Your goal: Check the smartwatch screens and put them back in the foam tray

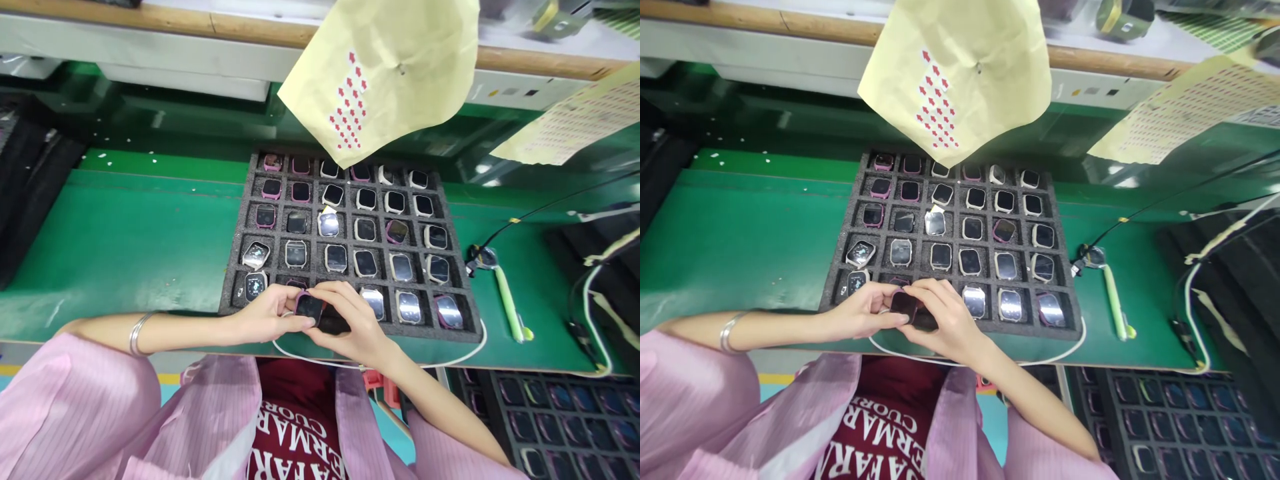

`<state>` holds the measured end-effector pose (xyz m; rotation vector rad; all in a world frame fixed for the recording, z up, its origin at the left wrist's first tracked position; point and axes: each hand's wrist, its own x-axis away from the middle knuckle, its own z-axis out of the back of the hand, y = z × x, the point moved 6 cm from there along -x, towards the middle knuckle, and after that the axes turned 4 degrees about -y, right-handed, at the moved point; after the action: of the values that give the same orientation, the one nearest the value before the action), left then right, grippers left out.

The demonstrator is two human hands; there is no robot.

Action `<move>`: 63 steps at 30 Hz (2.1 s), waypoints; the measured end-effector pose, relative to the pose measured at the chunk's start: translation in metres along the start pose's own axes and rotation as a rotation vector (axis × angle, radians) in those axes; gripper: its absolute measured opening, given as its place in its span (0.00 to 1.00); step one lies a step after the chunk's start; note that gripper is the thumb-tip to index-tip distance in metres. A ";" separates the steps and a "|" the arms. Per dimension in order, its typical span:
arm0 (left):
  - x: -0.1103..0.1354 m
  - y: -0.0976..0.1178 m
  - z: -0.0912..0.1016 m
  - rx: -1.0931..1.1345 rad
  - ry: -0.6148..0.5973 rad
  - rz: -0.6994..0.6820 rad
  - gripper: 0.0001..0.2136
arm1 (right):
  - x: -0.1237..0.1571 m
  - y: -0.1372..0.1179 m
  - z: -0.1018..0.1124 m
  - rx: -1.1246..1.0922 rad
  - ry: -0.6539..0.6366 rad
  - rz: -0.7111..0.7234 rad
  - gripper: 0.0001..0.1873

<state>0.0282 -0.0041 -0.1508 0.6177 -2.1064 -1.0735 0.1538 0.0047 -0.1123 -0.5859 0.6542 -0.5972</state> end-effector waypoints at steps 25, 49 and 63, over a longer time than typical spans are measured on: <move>-0.002 -0.004 0.001 -0.024 -0.010 -0.009 0.13 | 0.003 0.001 -0.002 -0.039 0.009 -0.018 0.22; -0.002 0.000 -0.001 -0.078 -0.013 -0.001 0.12 | 0.005 0.000 0.000 0.001 0.017 -0.011 0.22; 0.003 -0.007 -0.006 -0.249 -0.081 0.041 0.22 | 0.003 0.011 0.031 -0.151 0.054 -0.113 0.21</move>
<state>0.0316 -0.0124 -0.1530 0.4150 -2.0012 -1.3309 0.1805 0.0196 -0.1009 -0.7534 0.7252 -0.6745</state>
